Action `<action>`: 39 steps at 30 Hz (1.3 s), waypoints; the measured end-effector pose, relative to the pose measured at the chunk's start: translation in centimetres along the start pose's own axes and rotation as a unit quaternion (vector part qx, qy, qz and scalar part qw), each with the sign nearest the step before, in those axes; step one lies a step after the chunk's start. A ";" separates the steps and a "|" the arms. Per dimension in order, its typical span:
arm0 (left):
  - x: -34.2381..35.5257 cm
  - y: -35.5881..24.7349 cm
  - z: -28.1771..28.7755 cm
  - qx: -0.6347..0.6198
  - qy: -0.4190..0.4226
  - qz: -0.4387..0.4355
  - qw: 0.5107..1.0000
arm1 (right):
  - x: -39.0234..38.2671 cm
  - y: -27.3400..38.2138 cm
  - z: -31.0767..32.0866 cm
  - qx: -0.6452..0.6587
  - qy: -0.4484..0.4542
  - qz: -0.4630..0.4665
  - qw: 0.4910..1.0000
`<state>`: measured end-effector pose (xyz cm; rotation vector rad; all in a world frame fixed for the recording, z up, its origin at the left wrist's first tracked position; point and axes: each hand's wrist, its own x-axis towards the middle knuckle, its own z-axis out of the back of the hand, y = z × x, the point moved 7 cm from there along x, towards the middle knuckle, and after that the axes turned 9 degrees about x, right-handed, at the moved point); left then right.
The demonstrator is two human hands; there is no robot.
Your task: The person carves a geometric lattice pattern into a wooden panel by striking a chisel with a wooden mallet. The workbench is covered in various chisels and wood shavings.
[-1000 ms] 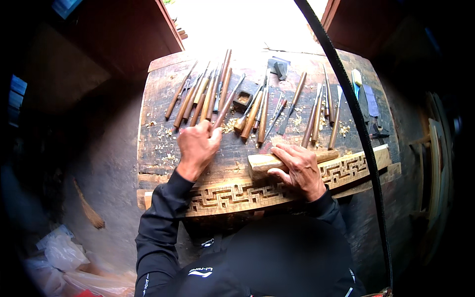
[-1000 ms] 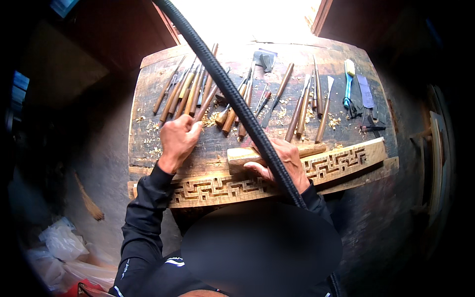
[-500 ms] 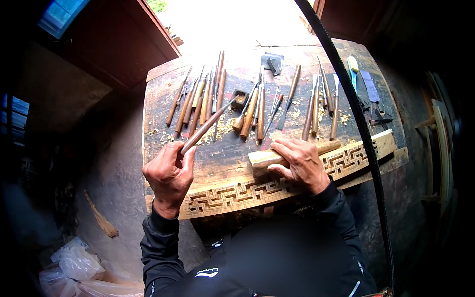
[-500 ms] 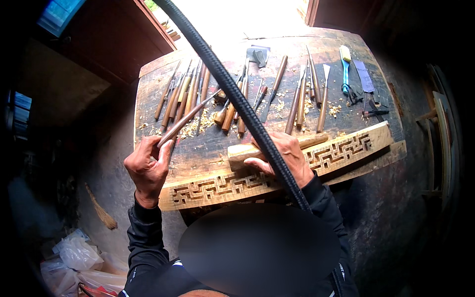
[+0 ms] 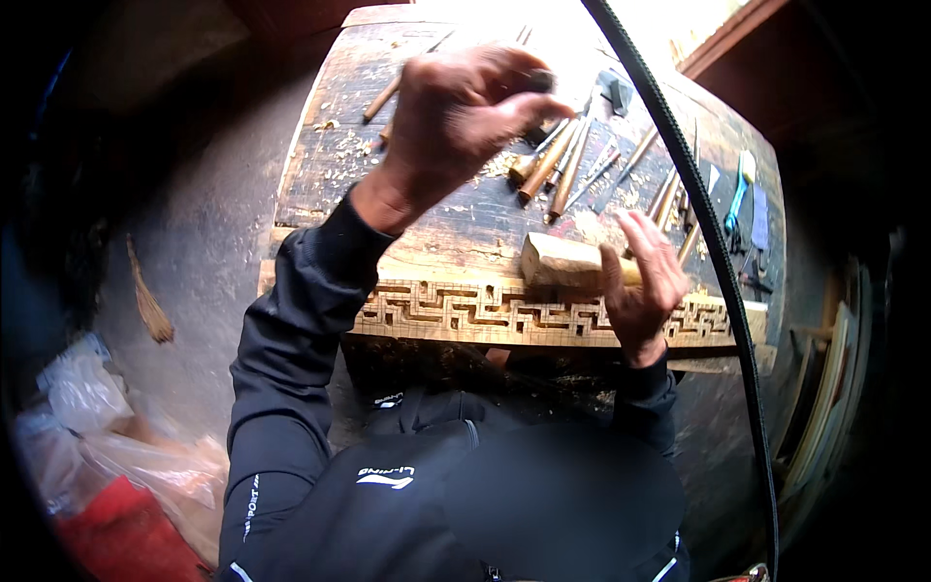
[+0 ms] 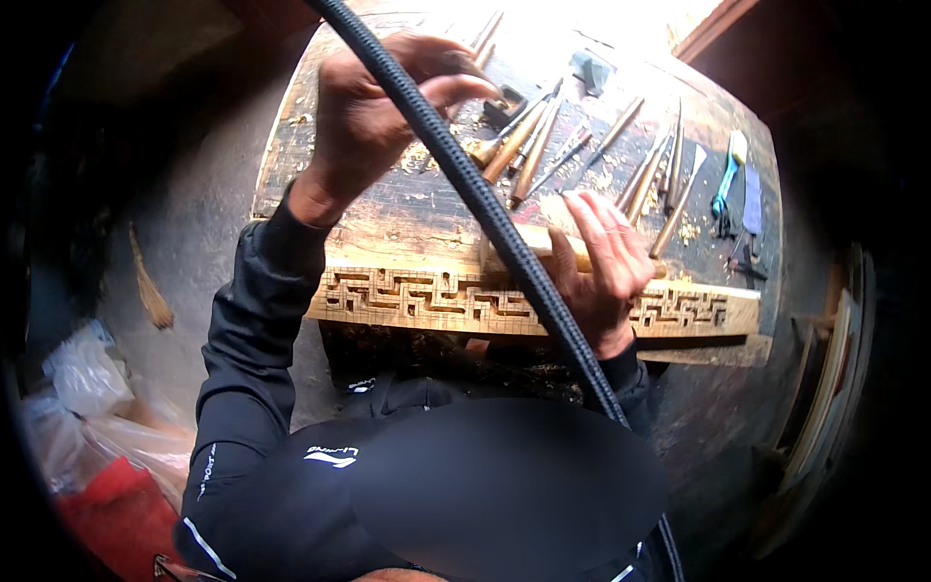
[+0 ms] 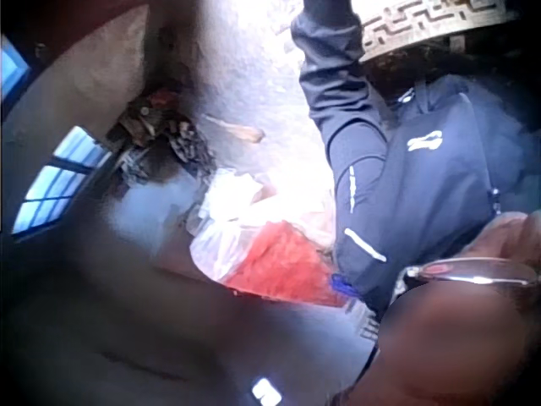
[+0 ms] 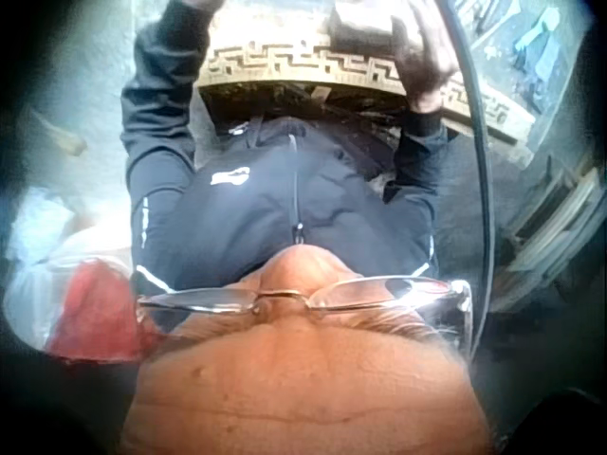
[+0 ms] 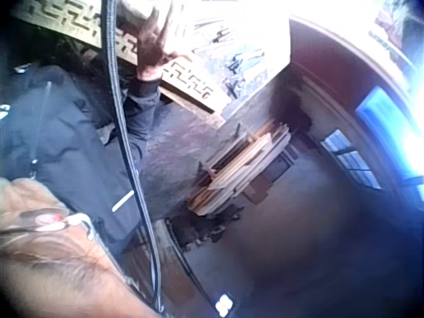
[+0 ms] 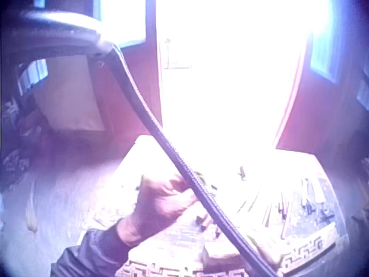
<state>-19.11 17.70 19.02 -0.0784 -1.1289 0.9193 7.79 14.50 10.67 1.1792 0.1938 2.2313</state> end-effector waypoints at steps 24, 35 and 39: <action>-22.1 -8.9 -3.4 0.023 -0.072 0.093 0.993 | 6.3 10.4 -6.0 0.644 -0.095 -0.169 0.740; -21.6 -7.9 -4.2 0.070 -0.051 0.129 0.988 | 6.1 10.2 -5.8 0.641 -0.038 -0.175 0.746; -21.6 -7.9 -4.2 0.068 -0.044 0.126 0.989 | 6.5 10.4 -5.8 0.637 -0.011 -0.167 0.752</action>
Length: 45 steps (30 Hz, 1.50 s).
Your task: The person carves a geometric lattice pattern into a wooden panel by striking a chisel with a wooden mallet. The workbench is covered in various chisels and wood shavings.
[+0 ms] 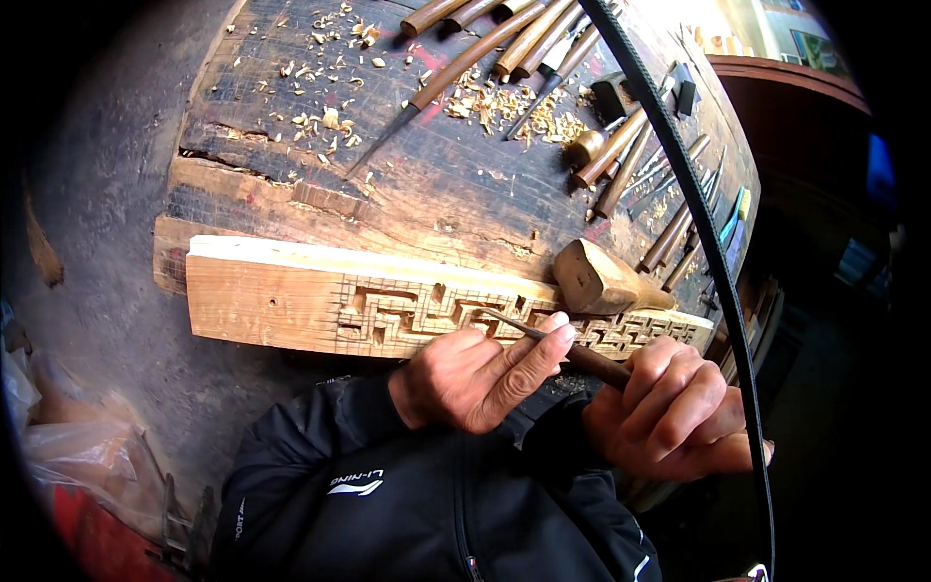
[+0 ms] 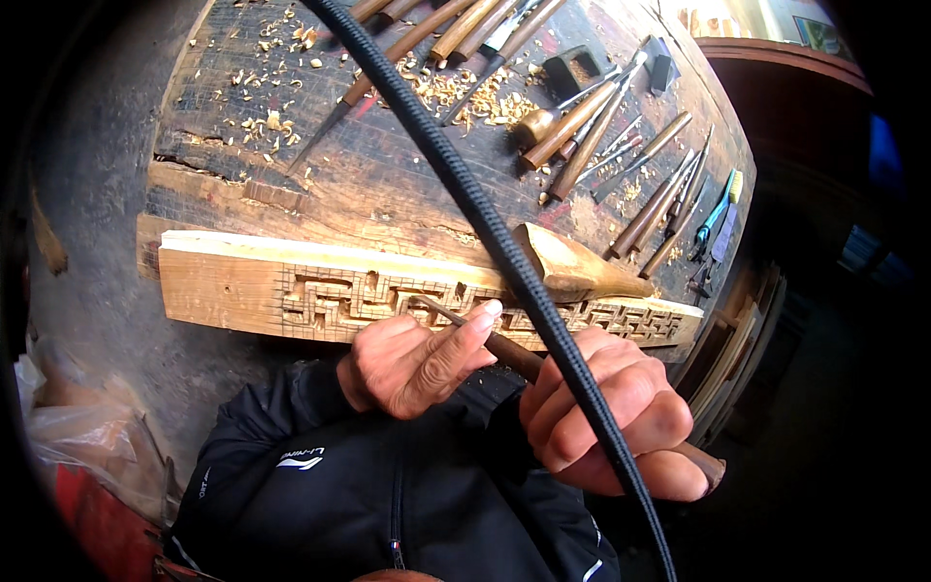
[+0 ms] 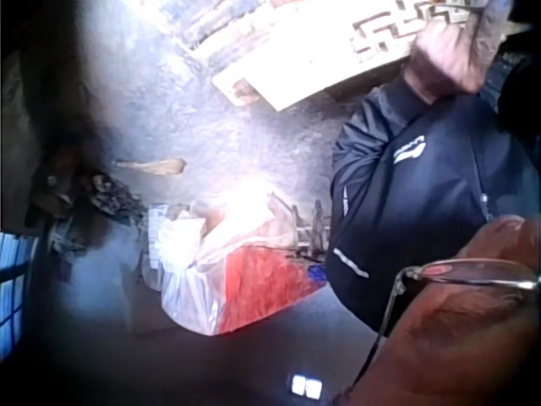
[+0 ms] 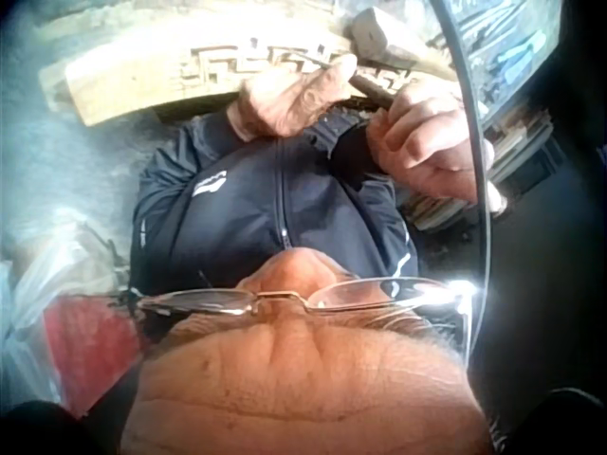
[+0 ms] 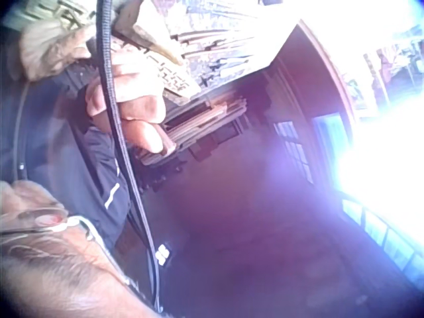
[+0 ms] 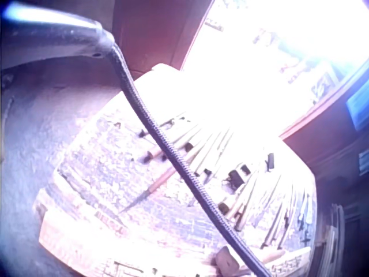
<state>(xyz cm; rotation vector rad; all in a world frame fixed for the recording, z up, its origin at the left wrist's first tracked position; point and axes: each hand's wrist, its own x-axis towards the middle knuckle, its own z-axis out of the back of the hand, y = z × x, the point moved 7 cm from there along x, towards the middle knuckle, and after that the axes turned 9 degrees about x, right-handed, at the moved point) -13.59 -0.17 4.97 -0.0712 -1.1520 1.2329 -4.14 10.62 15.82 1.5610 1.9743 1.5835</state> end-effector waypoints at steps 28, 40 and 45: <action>-1.1 1.0 0.9 -0.043 -0.077 0.014 0.996 | 1.2 -2.3 -4.4 -0.111 0.005 -0.051 0.992; -1.3 0.9 1.1 -0.080 -0.066 0.035 0.994 | -0.9 -1.8 -5.2 -0.157 -0.007 0.060 0.986; -0.2 0.6 1.1 -0.055 -0.061 0.013 0.997 | -0.3 0.0 -4.9 -0.159 0.000 0.065 0.985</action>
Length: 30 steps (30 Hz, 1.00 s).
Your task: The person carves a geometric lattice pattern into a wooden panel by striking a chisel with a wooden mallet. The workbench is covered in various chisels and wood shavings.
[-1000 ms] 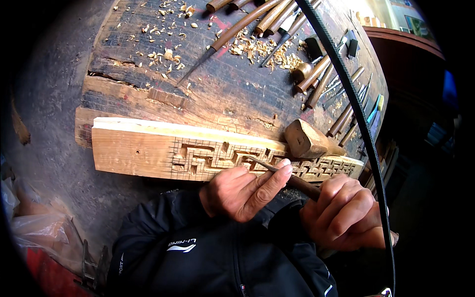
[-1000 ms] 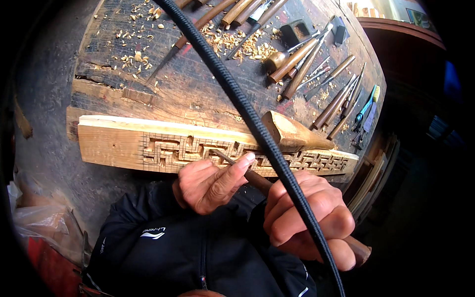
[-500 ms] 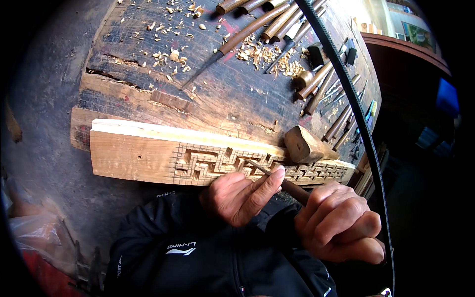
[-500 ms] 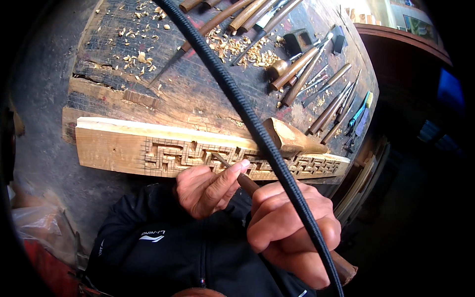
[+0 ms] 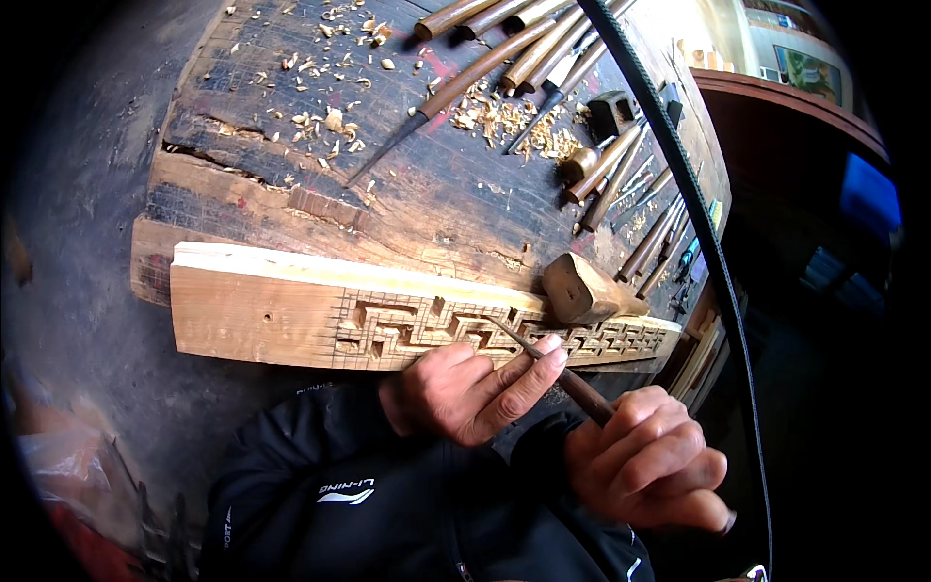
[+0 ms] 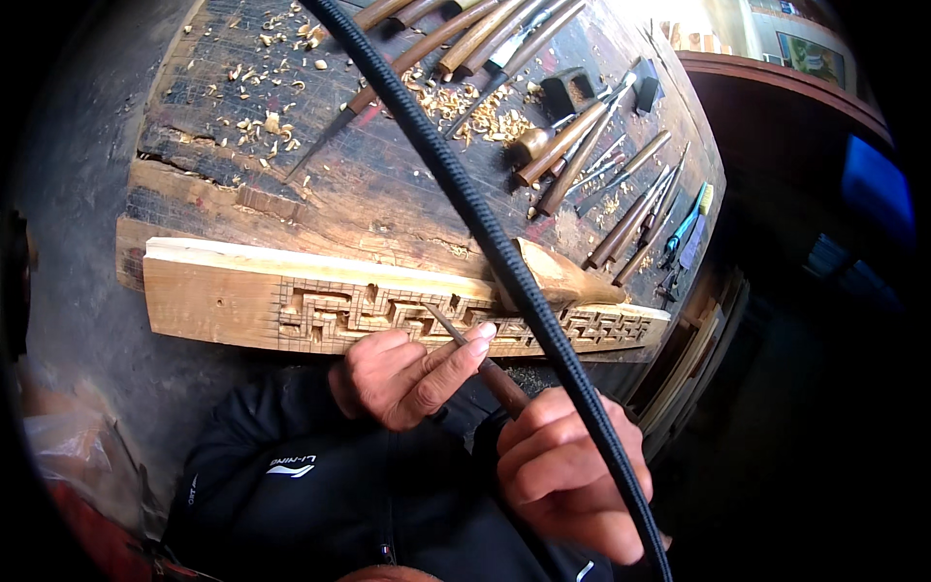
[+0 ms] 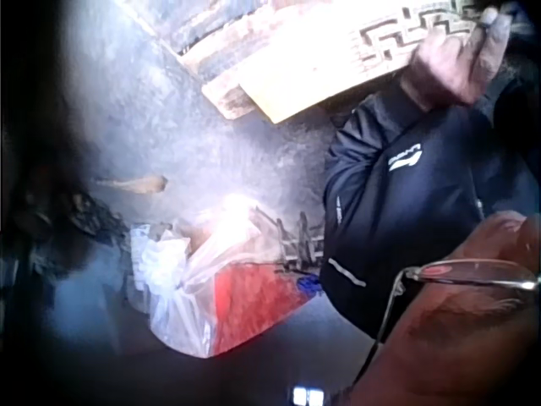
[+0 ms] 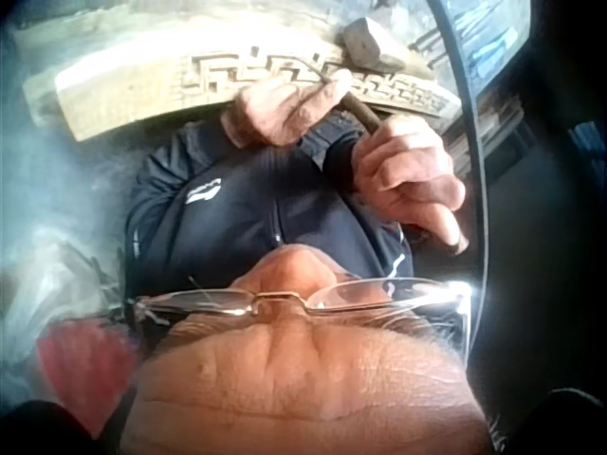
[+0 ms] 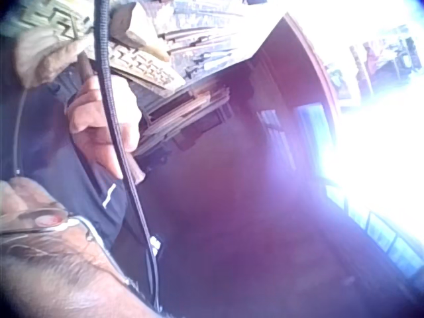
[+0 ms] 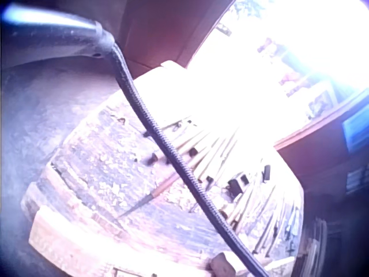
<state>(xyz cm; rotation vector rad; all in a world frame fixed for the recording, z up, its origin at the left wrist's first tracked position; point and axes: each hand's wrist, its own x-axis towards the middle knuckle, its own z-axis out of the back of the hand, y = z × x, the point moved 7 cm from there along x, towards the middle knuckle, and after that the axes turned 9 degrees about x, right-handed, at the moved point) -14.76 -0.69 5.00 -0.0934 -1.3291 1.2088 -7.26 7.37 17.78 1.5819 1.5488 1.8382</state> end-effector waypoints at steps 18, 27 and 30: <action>-0.7 0.3 -0.4 0.000 0.012 0.004 1.000 | 0.5 -2.2 0.2 0.044 0.055 -0.085 0.994; -0.7 0.2 0.3 0.005 -0.008 -0.015 1.000 | -1.4 -1.4 -1.1 0.080 0.171 -0.052 0.981; -0.7 0.1 0.7 -0.004 -0.005 -0.030 1.000 | -2.0 0.0 -1.9 0.099 0.191 -0.027 0.976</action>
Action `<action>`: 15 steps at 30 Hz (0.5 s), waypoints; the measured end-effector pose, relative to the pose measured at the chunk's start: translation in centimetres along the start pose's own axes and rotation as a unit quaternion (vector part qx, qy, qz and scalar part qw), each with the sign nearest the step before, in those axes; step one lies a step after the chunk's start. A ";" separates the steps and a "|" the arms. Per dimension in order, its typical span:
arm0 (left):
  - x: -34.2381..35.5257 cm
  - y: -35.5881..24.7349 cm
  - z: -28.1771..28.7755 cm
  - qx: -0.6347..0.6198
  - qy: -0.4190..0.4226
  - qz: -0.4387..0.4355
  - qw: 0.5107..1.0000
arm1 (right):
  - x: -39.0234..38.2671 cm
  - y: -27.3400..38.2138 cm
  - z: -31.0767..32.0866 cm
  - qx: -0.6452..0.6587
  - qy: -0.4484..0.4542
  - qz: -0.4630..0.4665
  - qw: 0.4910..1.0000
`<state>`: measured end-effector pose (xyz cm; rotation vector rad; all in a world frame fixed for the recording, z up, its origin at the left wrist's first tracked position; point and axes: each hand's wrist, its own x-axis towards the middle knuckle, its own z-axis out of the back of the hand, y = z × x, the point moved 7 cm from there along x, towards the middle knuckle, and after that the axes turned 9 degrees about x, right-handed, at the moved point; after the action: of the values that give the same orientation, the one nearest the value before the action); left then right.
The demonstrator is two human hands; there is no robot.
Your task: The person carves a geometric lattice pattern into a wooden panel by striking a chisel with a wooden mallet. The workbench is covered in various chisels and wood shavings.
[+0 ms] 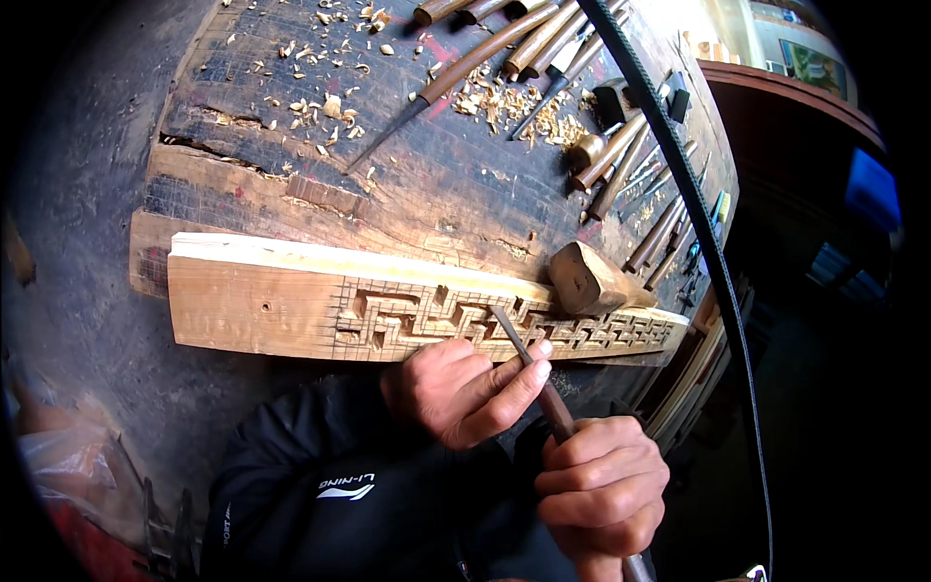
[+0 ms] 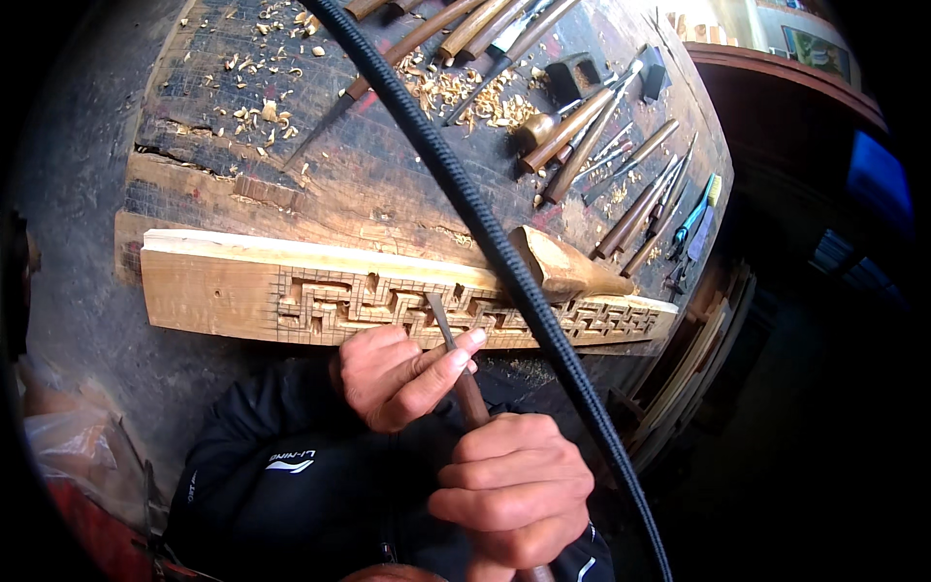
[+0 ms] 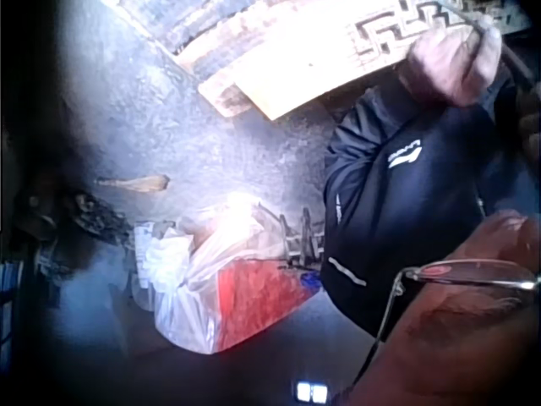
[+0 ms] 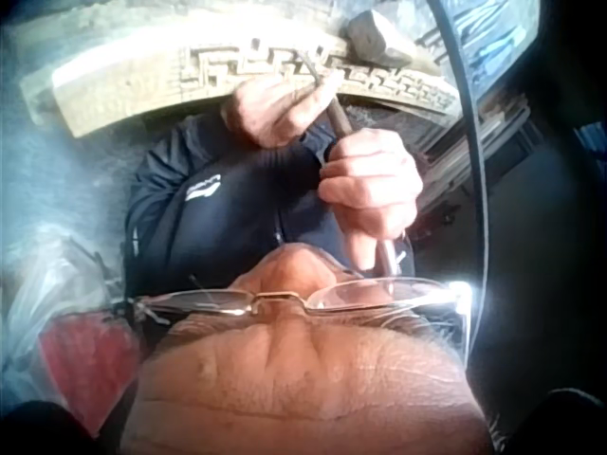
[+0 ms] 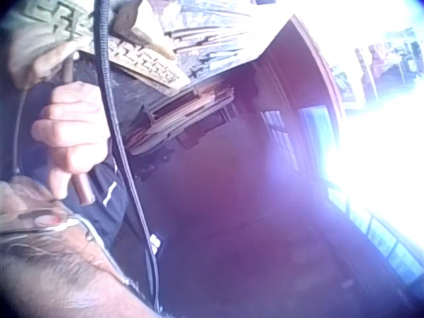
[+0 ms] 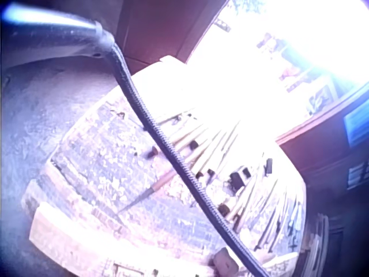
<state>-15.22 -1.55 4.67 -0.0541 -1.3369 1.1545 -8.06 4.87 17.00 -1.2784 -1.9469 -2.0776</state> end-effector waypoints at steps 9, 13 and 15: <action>-0.3 -0.5 0.2 -0.056 0.028 -0.016 0.998 | -4.6 4.4 -0.9 -0.131 -0.206 0.047 0.969; -0.4 -0.5 -0.1 -0.042 0.047 -0.021 0.998 | -4.7 4.5 -1.5 -0.192 -0.175 0.117 0.958; -0.4 -0.6 -0.3 -0.029 0.080 -0.038 0.996 | -3.9 4.7 -0.9 -0.184 -0.168 0.134 0.959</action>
<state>-14.49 -1.95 4.62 -0.1340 -1.2189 1.0255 -3.48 1.14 18.76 -1.9549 -1.4011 -2.2657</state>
